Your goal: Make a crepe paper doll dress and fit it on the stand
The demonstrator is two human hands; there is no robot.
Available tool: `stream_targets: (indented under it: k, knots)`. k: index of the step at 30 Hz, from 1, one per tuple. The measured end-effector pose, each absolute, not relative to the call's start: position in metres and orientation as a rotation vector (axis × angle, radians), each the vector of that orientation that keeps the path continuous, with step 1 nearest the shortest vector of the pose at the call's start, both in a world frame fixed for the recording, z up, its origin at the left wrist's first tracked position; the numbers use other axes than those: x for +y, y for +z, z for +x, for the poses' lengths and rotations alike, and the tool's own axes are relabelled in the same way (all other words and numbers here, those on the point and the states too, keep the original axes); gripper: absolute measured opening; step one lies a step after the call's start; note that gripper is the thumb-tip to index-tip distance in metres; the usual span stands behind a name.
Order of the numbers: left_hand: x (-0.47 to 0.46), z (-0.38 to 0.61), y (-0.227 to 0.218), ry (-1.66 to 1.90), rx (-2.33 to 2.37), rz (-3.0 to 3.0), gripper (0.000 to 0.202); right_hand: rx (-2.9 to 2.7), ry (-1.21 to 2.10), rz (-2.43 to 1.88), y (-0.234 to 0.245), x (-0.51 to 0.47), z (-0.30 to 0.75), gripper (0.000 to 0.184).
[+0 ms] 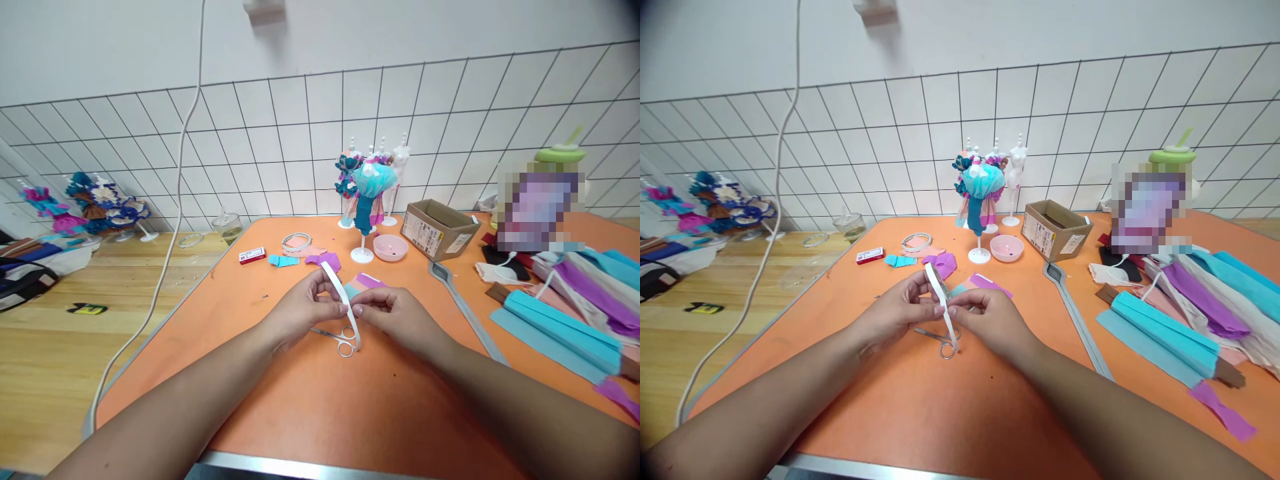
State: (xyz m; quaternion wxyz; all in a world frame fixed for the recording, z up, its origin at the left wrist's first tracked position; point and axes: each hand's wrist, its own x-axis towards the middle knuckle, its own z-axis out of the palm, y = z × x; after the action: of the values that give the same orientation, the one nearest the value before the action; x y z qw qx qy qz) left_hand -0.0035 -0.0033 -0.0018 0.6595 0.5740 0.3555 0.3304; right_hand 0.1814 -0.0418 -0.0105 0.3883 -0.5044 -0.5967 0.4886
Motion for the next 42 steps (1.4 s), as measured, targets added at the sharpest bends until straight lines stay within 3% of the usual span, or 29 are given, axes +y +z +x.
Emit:
stream_targets:
  k: [8,18,24,30,36,42]
  knots:
    - [-0.012,0.006,-0.003,0.740,0.861,1.328,0.042,-1.595,1.150,-1.405,-0.015,-0.042,0.179,0.014]
    - [-0.013,0.002,0.003,0.650,0.736,1.182,0.030,-1.803,0.784,-1.439,-0.017,-0.038,0.183,0.003]
    - [-0.003,-0.003,0.000,0.550,0.600,0.983,0.031,-1.461,1.360,-1.265,-0.022,-0.035,0.180,0.007]
    - [-0.003,-0.005,0.001,0.604,0.565,0.974,0.030,-1.140,1.737,-1.021,-0.020,-0.039,0.183,0.017]
    - [-0.006,-0.005,0.005,0.592,0.550,1.002,0.034,-1.004,1.842,-0.801,-0.020,-0.041,0.184,0.021]
    - [-0.002,-0.008,0.009,0.685,0.671,0.992,0.033,-1.079,1.936,-0.913,-0.011,-0.039,0.195,0.043]
